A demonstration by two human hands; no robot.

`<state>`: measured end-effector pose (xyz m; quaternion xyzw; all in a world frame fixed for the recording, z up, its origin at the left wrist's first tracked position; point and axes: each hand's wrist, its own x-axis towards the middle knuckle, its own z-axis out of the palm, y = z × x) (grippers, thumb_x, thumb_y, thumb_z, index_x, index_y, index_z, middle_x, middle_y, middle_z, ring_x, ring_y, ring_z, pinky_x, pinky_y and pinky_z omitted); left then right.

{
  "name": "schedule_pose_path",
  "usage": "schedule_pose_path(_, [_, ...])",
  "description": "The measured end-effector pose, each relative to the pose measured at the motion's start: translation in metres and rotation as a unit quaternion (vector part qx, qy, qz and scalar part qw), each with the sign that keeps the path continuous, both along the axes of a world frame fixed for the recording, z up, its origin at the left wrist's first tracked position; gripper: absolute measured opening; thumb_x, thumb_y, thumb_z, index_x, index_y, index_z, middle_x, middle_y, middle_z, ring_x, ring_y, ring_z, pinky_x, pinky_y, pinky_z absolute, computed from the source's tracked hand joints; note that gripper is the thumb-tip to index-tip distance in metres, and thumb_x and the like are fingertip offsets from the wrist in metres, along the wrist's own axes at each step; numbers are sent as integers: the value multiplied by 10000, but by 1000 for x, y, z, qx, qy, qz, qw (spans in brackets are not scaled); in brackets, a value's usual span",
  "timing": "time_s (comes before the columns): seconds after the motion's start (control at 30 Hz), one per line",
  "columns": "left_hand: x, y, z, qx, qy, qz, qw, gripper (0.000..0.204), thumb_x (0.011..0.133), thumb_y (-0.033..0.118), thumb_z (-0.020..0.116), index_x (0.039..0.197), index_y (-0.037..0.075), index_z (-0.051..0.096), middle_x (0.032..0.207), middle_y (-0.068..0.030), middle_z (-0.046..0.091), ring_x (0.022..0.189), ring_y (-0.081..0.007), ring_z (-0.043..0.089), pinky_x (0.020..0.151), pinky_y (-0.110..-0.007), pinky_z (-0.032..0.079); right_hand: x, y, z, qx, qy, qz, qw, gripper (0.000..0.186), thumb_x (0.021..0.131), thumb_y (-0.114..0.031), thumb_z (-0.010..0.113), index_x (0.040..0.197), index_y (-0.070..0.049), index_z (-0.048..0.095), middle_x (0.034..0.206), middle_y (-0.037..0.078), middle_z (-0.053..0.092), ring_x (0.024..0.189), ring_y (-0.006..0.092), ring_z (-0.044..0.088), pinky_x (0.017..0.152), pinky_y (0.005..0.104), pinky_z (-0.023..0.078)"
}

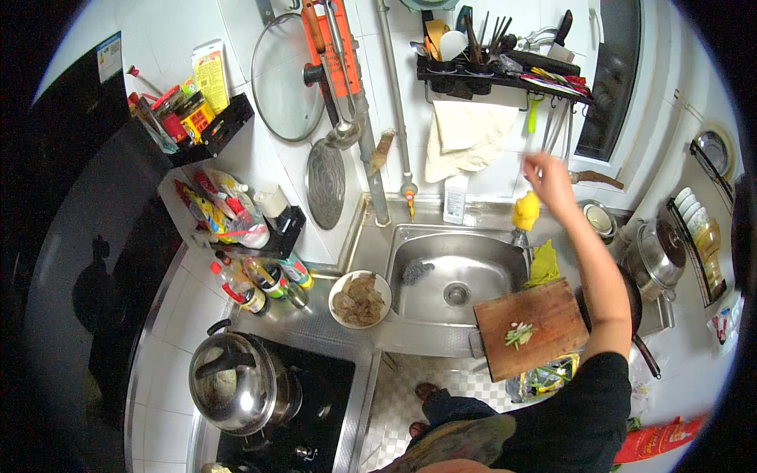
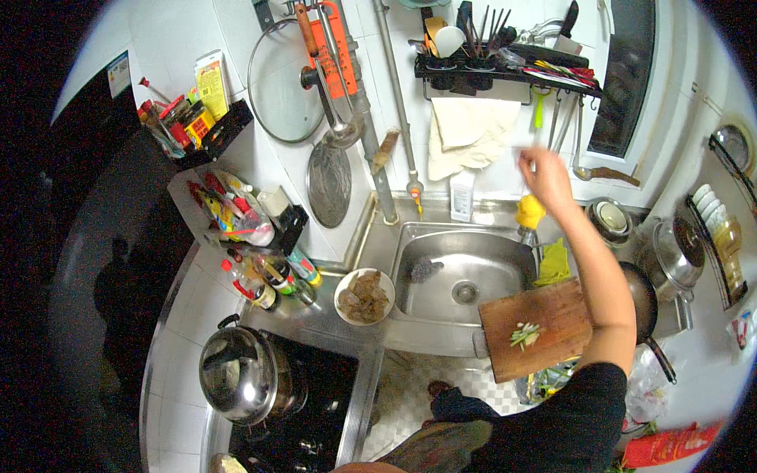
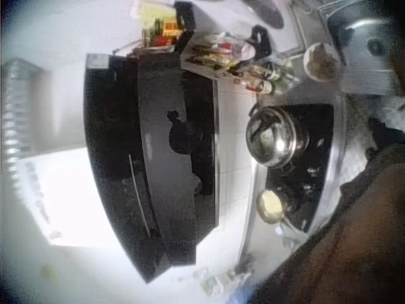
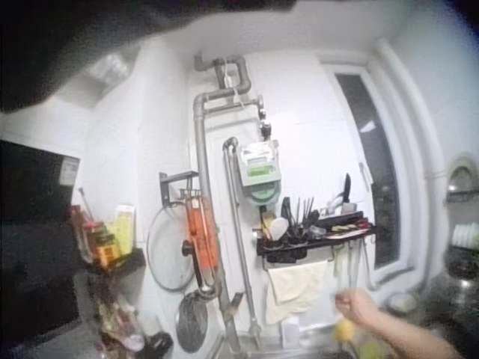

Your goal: The person stirs noodles in a pan on the stove using chopsticks, then moves to the counter to peel garlic cloves by hand. The peeled garlic is placed into a container while the noodles continue to cook.

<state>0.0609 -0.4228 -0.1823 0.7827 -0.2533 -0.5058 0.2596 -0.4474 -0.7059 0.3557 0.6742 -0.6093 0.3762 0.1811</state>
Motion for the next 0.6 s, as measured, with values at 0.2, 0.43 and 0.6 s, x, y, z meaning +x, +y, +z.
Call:
schedule_pose_path(0.2, [1,-38,29,-23,-1,47,999,239,801,311,529,903,113,617,773,-68,620,674,-248,596,541,-454,441,11,-136,126,-178,-97,-45,978,291,762,-213,645,1017,-73,632,769,135,633,722,298,614,660,363,482])
schedule_pose_path(0.43, [-1,-4,33,-25,-24,157,987,242,814,305,511,889,103,621,733,-58,613,644,-242,589,514,-445,438,1,-250,161,-151,-105,-131,974,318,771,-350,611,997,-133,667,929,141,644,838,311,627,747,388,495])
schedule_pose_path(0.6, [-59,179,-51,-166,-491,-9,855,248,823,301,499,879,95,624,705,-51,608,622,-238,583,495,-438,436,12,-258,142,-173,-15,22,985,297,805,-301,563,996,-85,632,910,154,628,779,286,623,698,376,494])
